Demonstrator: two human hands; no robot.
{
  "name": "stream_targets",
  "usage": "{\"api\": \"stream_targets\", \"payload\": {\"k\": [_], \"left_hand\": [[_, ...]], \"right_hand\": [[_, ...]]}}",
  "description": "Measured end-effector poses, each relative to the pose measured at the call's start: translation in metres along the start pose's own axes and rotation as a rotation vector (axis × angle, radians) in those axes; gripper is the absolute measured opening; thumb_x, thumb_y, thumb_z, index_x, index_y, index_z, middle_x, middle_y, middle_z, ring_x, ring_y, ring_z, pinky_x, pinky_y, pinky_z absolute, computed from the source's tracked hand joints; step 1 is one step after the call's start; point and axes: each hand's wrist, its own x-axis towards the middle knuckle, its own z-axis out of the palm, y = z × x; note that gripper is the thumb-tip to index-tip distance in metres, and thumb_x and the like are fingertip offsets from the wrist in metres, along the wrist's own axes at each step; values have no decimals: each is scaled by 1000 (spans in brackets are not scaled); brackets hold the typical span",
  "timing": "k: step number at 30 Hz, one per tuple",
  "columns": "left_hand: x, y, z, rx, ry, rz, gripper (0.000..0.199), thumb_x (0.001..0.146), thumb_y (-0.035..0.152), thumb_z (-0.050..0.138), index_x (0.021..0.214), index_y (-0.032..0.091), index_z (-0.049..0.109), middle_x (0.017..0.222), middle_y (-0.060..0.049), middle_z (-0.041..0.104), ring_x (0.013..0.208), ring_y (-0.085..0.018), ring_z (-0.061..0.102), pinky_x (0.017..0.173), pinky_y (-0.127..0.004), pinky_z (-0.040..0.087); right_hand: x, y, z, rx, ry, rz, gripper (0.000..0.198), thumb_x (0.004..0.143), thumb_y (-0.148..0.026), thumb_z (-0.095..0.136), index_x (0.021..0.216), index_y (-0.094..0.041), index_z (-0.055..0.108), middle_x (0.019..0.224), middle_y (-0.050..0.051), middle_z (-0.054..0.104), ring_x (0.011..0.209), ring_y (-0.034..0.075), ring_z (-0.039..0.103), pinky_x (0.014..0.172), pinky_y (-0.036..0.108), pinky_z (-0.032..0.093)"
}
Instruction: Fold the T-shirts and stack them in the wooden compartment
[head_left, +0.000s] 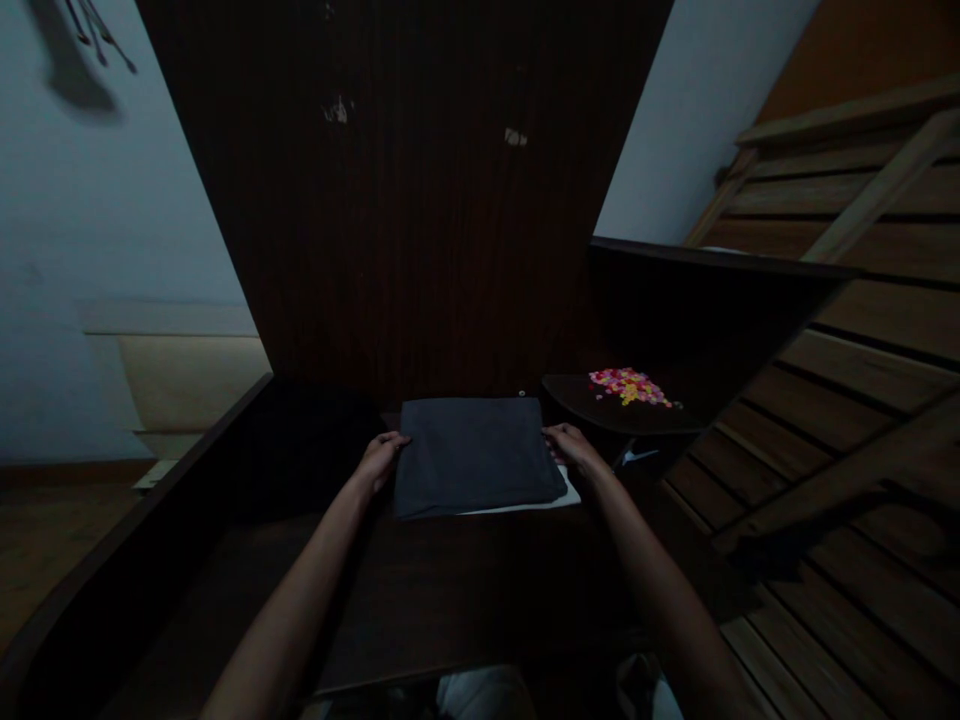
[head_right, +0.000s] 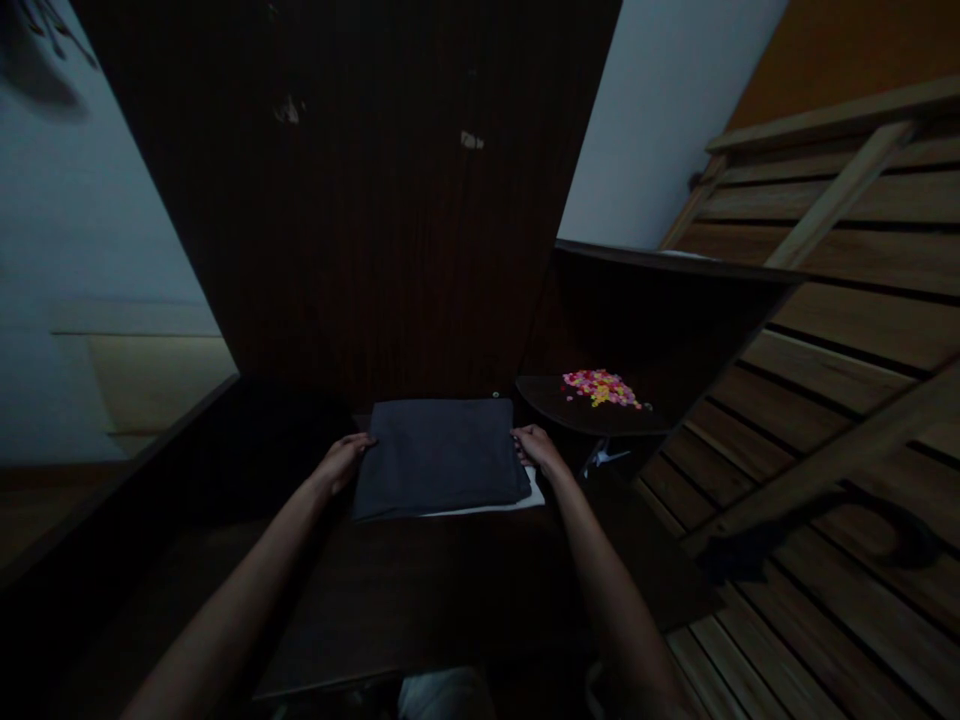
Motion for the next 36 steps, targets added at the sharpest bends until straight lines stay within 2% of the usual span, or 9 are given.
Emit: {"api": "stream_targets", "payload": {"k": [4,7,11,16,23,28,30,33,36], "left_hand": [[-11,7,0,-126,-164,-67,18,75,25,67,88,13,66,95,-13,74,83,-21,72,78,-33,56],[-19,12,-3,-270,-308,-115,34,68,22,75,100,17,67,96,-8,75,82,-21,72,76,-31,58],[-29,14,-2,-366,-439,-215,56,64,15,79,117,20,60,99,-7,75,78,-19,73,73,-32,60],[-36,2,11,-420,-388,-266,43,64,0,71,105,12,63,89,-10,76,76,-21,73,75,-32,61],[-39,-2,23,-638,-353,-295,22,74,-1,57,93,6,66,82,-11,75,71,-19,73,80,-30,60],[-39,-2,34,-706,-293,-259,16,80,2,52,85,5,66,82,-11,75,79,-18,73,89,-27,56],[-37,-2,38,-713,-279,-242,16,81,3,51,85,5,66,85,-12,75,86,-19,73,90,-27,56],[-36,-2,40,-706,-278,-215,16,80,4,53,89,7,66,92,-13,75,95,-21,71,92,-29,56],[-34,-1,39,-665,-286,-201,19,81,6,54,95,8,66,94,-11,76,101,-25,69,91,-32,57]], "right_hand": [[-1,-2,-2,4,-59,34,15,83,-29,57,76,-16,55,57,-4,53,42,7,46,42,18,38],[-1,-1,0,-66,-83,-13,20,83,-28,56,69,-14,59,55,-2,56,45,8,48,44,18,35],[-2,0,5,-224,-48,-117,19,79,-29,59,72,-13,66,64,2,65,59,13,58,53,20,39],[-7,0,3,-456,54,-202,17,76,-31,63,77,-16,71,78,4,71,76,17,66,63,22,43],[-25,-2,-5,-490,-29,-86,23,83,-38,59,74,-18,64,58,1,63,54,15,61,51,22,41],[-50,-3,-6,-534,117,-202,31,84,-41,58,62,-20,57,62,5,66,59,16,63,51,22,39],[-70,-1,0,-394,-7,-148,46,90,-50,45,58,-19,55,54,5,62,46,14,58,45,22,38],[-105,2,18,-133,-355,-41,60,91,-61,33,60,-16,57,46,5,58,32,13,49,34,23,34],[-133,6,40,193,-591,69,54,91,-59,36,95,-13,62,72,11,72,38,16,58,35,26,43]]}}
